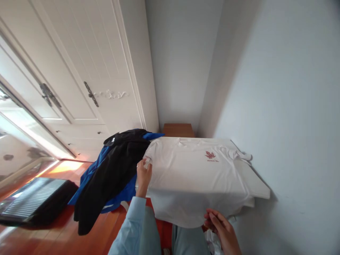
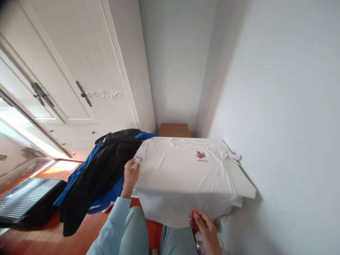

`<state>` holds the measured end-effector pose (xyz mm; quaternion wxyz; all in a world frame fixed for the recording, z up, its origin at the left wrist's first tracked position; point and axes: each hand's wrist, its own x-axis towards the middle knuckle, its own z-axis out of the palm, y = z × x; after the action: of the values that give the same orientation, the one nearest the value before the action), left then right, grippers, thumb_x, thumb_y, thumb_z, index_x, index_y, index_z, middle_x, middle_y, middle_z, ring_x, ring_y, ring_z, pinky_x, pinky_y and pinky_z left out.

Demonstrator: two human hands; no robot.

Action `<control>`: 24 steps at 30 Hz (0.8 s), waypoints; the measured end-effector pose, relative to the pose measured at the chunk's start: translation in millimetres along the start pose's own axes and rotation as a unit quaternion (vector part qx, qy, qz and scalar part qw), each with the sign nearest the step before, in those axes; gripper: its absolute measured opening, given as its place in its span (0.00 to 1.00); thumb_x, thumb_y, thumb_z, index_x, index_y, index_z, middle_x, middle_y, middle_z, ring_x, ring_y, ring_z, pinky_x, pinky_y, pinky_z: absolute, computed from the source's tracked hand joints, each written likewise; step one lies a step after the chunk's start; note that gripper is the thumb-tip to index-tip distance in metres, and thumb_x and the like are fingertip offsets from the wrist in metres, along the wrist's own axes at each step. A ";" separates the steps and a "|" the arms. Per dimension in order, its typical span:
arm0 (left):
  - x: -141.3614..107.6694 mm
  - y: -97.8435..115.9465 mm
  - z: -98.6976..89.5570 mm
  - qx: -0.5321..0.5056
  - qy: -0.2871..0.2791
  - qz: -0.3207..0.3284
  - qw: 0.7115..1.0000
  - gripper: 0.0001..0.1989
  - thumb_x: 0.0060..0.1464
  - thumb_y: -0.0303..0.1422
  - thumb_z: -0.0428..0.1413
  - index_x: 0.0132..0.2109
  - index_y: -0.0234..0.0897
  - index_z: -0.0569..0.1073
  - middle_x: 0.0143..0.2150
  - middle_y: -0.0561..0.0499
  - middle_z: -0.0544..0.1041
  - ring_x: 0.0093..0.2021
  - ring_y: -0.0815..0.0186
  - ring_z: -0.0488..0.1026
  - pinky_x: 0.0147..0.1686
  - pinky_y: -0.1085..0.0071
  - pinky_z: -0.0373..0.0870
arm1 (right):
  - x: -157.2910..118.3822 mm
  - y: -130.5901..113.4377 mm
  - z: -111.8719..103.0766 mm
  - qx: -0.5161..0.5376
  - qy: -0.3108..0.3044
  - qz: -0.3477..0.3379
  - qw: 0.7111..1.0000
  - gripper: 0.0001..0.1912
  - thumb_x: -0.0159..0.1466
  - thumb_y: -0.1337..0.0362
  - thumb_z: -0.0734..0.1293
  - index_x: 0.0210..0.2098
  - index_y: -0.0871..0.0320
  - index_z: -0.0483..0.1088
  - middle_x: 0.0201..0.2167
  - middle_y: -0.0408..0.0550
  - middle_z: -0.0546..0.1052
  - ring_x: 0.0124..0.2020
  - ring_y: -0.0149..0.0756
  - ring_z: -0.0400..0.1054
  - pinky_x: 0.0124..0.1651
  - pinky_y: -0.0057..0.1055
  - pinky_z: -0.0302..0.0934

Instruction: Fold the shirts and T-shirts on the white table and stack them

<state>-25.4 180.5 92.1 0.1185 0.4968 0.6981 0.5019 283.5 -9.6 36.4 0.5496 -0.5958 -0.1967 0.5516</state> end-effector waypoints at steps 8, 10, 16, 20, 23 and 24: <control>23.9 -5.8 28.8 0.131 -0.057 0.011 0.990 0.23 0.55 0.29 0.55 0.58 0.27 0.68 0.51 0.34 0.75 0.53 0.52 0.73 0.54 0.58 0.68 | 11.4 10.4 -15.7 0.010 0.011 0.007 1.000 0.31 0.40 0.43 0.81 0.35 0.58 0.81 0.31 0.51 0.83 0.31 0.41 0.77 0.39 0.34 0.73; 24.6 -7.1 28.2 0.150 -0.053 0.010 0.987 0.27 0.57 0.32 0.55 0.62 0.25 0.65 0.55 0.31 0.73 0.56 0.49 0.72 0.54 0.57 0.68 | 14.4 7.7 -16.8 0.009 0.018 -0.001 1.000 0.31 0.41 0.43 0.81 0.36 0.58 0.81 0.31 0.51 0.83 0.31 0.41 0.77 0.39 0.34 0.73; 27.6 6.2 19.9 0.235 -0.094 -0.012 0.967 0.30 0.61 0.37 0.51 0.68 0.31 0.62 0.65 0.33 0.68 0.55 0.45 0.74 0.50 0.55 0.71 | 26.8 -41.8 -22.3 -0.050 0.022 -0.077 0.996 0.30 0.48 0.42 0.78 0.41 0.58 0.79 0.34 0.52 0.83 0.34 0.42 0.77 0.40 0.35 0.72; 33.7 16.1 17.8 0.272 -0.107 -0.029 0.956 0.33 0.61 0.39 0.51 0.70 0.32 0.59 0.67 0.33 0.66 0.54 0.44 0.75 0.50 0.53 0.71 | 52.4 -106.5 -32.6 -0.109 0.014 -0.193 0.975 0.26 0.53 0.44 0.76 0.43 0.57 0.78 0.36 0.51 0.81 0.34 0.40 0.75 0.43 0.37 0.71; 41.0 14.9 17.5 0.258 -0.113 -0.062 0.957 0.32 0.61 0.40 0.51 0.69 0.32 0.60 0.62 0.33 0.71 0.54 0.42 0.74 0.50 0.51 0.70 | 93.9 -153.8 -41.6 -0.156 0.031 -0.252 0.954 0.25 0.55 0.47 0.75 0.46 0.55 0.75 0.44 0.52 0.80 0.38 0.41 0.75 0.42 0.37 0.72; 43.3 12.7 17.6 0.245 -0.106 -0.071 0.961 0.31 0.61 0.40 0.51 0.68 0.34 0.62 0.61 0.35 0.72 0.53 0.43 0.74 0.50 0.52 0.70 | 111.8 -167.1 -45.2 -0.174 0.048 -0.258 0.949 0.26 0.54 0.48 0.75 0.46 0.55 0.75 0.46 0.53 0.79 0.40 0.42 0.75 0.40 0.36 0.73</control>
<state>-27.1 226.0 108.7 0.1021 0.5100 0.8167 0.2499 420.3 117.8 123.2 0.5700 -0.6369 -0.4095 0.3192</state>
